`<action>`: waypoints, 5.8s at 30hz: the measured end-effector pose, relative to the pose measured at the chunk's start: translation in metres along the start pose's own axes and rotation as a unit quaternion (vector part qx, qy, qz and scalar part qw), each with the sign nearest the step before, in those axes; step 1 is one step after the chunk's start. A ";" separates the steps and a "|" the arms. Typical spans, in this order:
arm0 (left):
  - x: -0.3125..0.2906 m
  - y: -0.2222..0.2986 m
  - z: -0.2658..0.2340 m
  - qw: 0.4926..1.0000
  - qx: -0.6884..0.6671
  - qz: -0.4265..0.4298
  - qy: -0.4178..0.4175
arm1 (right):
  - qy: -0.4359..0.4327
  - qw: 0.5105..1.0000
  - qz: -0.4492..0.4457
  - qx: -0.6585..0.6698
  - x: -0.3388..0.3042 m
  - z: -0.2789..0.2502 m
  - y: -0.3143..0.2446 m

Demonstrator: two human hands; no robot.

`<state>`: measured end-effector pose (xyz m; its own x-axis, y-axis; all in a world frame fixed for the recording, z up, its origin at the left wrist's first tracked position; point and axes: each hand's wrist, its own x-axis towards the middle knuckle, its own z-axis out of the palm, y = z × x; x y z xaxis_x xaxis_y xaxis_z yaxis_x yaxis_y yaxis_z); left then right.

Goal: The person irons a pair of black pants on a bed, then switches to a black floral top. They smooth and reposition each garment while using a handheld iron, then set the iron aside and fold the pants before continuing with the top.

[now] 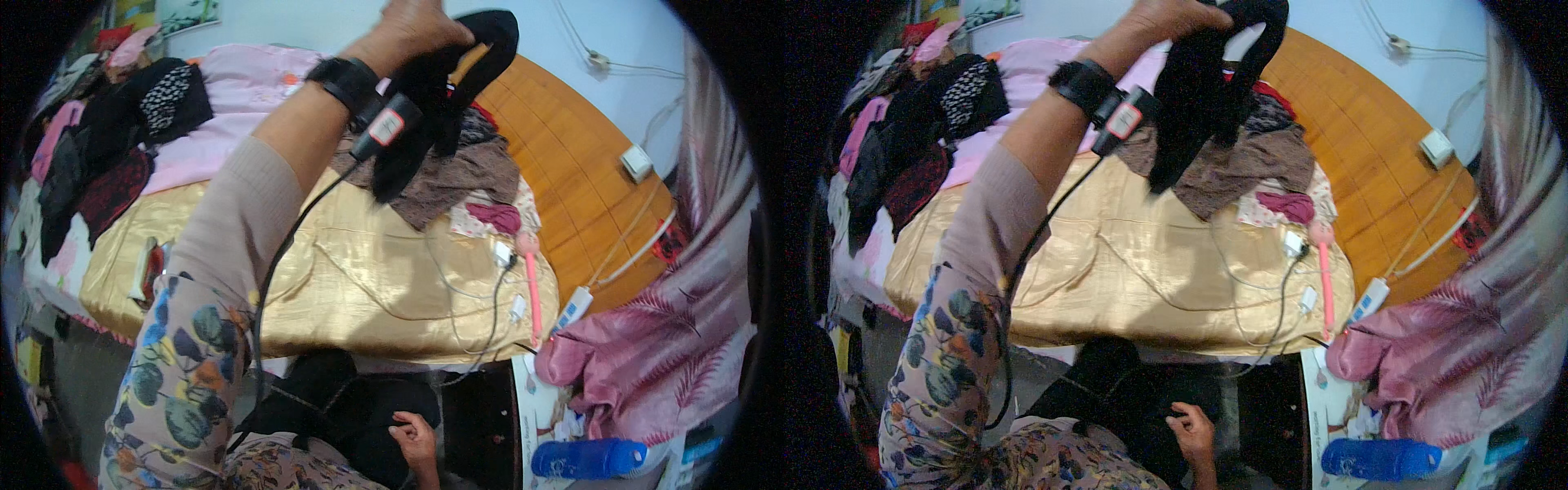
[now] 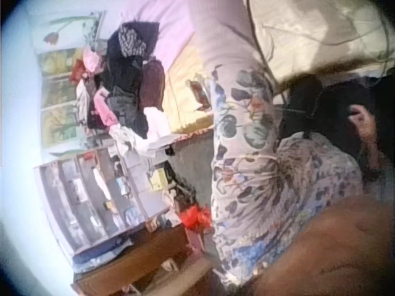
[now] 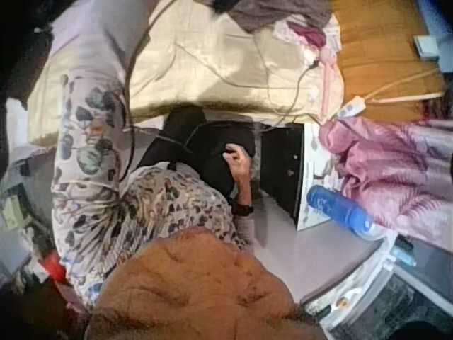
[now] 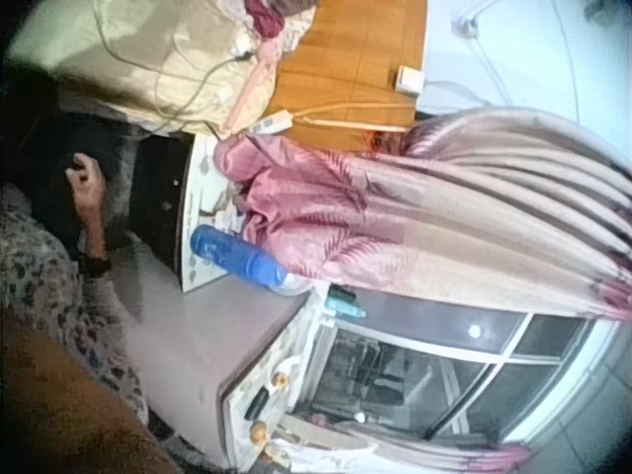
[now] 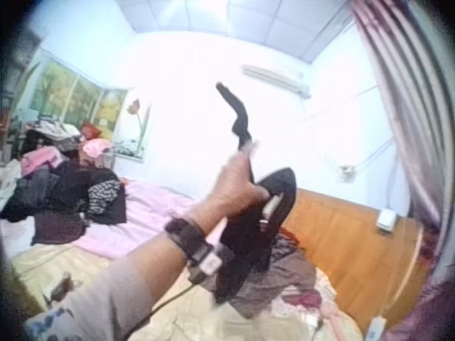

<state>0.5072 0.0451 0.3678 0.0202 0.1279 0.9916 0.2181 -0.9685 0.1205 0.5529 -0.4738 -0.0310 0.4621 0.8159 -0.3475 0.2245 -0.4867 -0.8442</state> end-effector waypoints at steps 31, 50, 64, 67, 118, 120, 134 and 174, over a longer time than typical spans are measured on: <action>-0.306 -0.033 -0.422 0.886 0.008 -0.457 -0.079 | 0.059 0.977 -0.153 -0.136 0.017 0.023 0.020; -0.405 -0.181 -0.592 0.603 0.604 -0.456 -0.252 | 0.075 0.947 -0.151 -0.275 0.011 0.022 -0.001; -0.394 -0.229 -0.606 0.740 0.550 -0.377 -0.091 | 0.085 0.934 -0.160 -0.308 0.010 0.029 -0.015; -0.384 -0.221 -0.602 0.714 0.540 -0.430 -0.117 | 0.090 0.938 -0.135 -0.306 0.010 0.029 -0.017; -0.389 0.087 -0.123 0.900 -0.043 -0.217 -0.377 | 0.129 0.943 -0.143 -0.272 0.002 0.045 -0.021; -0.392 0.111 -0.125 0.892 -0.104 -0.228 -0.375 | 0.125 0.949 -0.147 -0.249 0.000 0.044 -0.019; -0.348 0.166 -0.239 0.866 -0.189 -0.152 -0.438 | 0.079 0.991 -0.110 0.005 0.033 0.029 -0.060; -0.365 0.097 -0.292 0.813 0.144 -0.261 -0.501 | 0.378 0.882 -0.282 0.018 0.033 -0.037 -0.116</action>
<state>0.2359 -0.1582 0.0316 0.6041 0.7548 0.2556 0.6686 -0.6546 0.3529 0.5736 -0.4015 0.0708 0.7284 0.4769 0.4920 0.5803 -0.0476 -0.8130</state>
